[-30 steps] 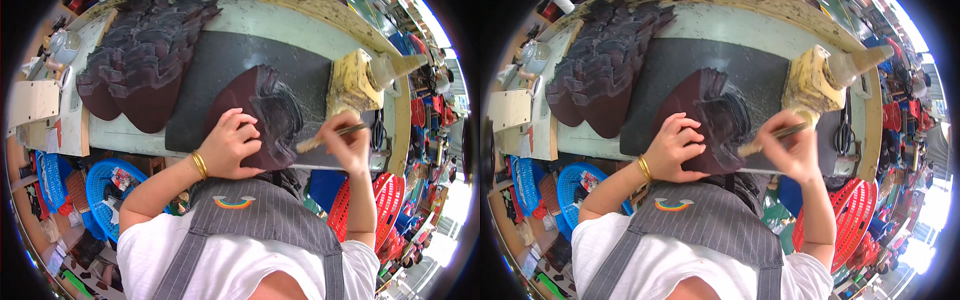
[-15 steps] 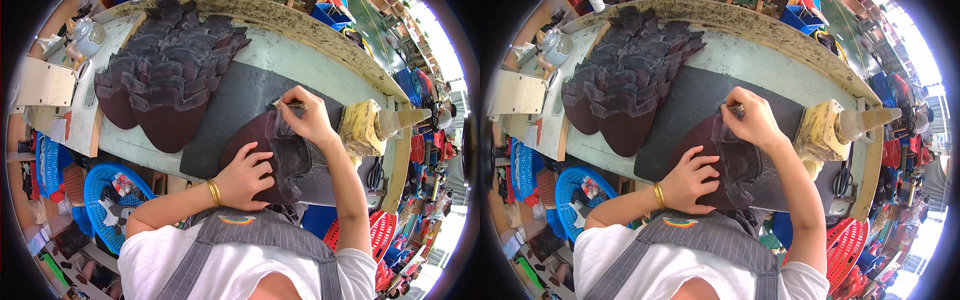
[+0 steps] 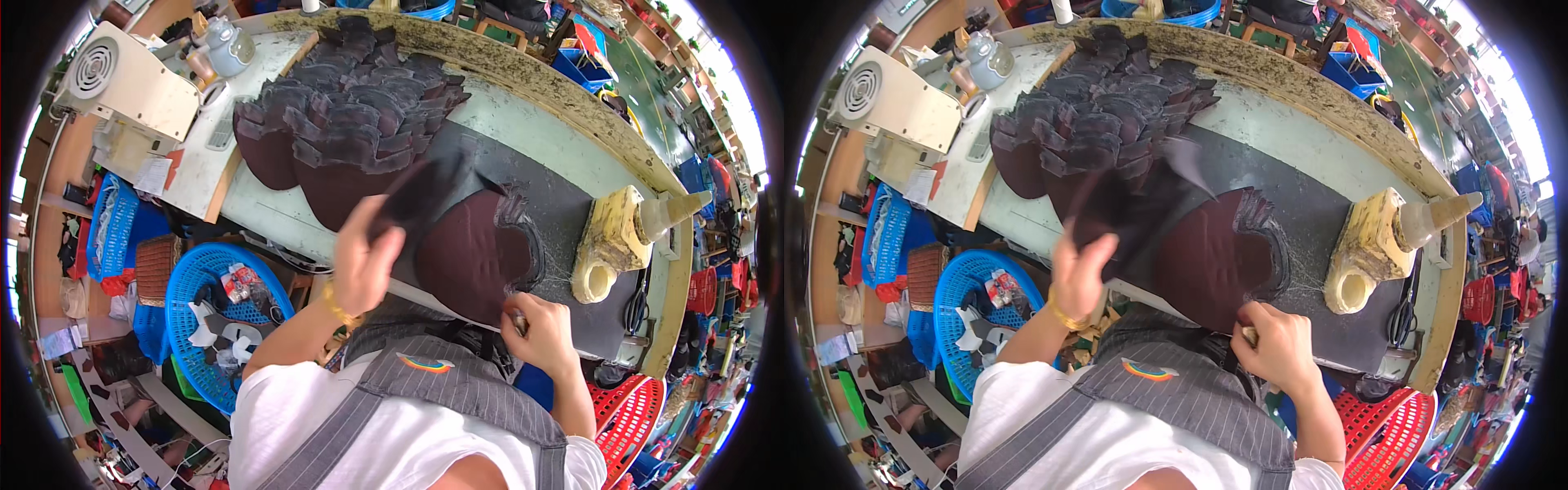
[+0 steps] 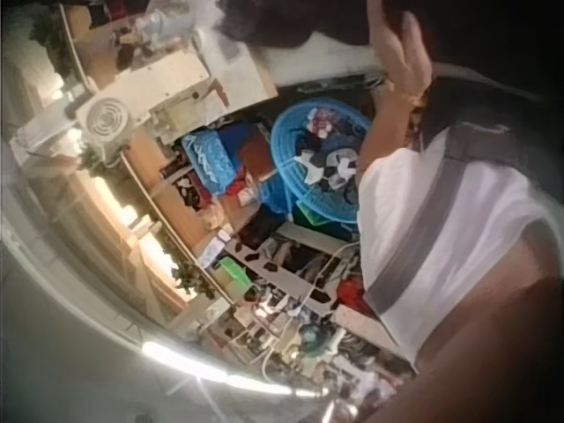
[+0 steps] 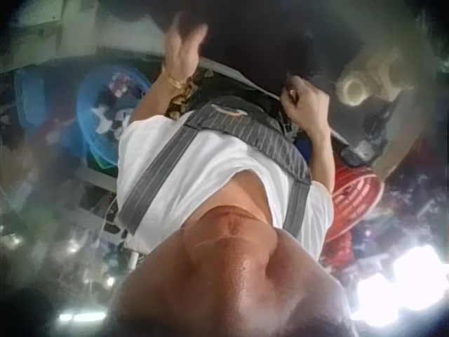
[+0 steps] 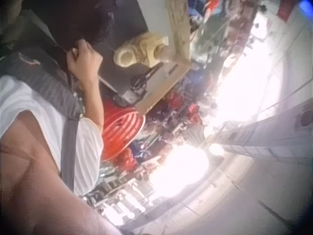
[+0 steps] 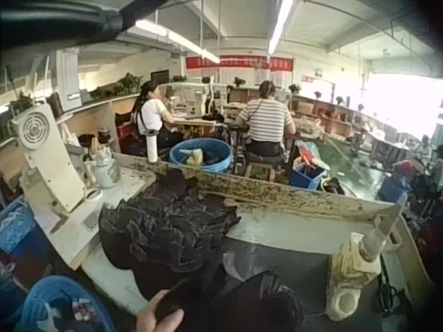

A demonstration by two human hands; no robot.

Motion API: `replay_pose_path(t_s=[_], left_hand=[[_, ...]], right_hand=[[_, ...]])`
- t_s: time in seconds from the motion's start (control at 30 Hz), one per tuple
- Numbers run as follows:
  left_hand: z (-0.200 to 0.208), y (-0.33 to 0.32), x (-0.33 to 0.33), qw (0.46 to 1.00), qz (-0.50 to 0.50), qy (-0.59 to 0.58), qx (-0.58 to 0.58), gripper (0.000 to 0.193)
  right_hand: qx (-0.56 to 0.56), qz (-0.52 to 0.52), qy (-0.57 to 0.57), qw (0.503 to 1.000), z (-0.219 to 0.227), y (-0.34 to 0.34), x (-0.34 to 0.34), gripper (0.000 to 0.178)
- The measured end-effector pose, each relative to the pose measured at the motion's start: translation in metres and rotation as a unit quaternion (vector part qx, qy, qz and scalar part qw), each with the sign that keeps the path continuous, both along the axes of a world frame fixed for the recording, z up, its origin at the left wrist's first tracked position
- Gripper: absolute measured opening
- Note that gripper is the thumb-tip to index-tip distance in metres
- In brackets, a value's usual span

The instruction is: The person brushes glue onto leather shoe pieces one by one using a brush, retrieves another stack of shoe pieces from a basket to place on the table, and applies glue onto the new pieces.

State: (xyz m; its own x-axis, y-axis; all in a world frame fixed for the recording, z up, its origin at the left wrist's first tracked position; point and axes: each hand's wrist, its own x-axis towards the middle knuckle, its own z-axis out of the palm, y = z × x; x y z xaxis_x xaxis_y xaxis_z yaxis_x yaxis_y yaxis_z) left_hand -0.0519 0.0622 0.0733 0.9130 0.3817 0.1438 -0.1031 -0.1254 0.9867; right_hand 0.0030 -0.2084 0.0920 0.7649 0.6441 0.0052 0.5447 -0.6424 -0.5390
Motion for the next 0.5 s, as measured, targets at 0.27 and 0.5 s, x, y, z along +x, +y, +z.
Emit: replay_pose_path(t_s=[0.27, 0.5], left_hand=[[-0.067, 0.039, -0.001, 0.820, 0.197, 0.016, 0.537, 0.046], [-0.110, 0.059, 0.064, 0.790, 0.122, 0.015, 0.600, 0.033]], right_hand=[[0.225, -0.208, 0.019, 0.952, 0.023, -0.072, -0.005, 0.019], [0.371, -0.396, 0.002, 0.840, -0.002, -0.130, 0.029, 0.012]])
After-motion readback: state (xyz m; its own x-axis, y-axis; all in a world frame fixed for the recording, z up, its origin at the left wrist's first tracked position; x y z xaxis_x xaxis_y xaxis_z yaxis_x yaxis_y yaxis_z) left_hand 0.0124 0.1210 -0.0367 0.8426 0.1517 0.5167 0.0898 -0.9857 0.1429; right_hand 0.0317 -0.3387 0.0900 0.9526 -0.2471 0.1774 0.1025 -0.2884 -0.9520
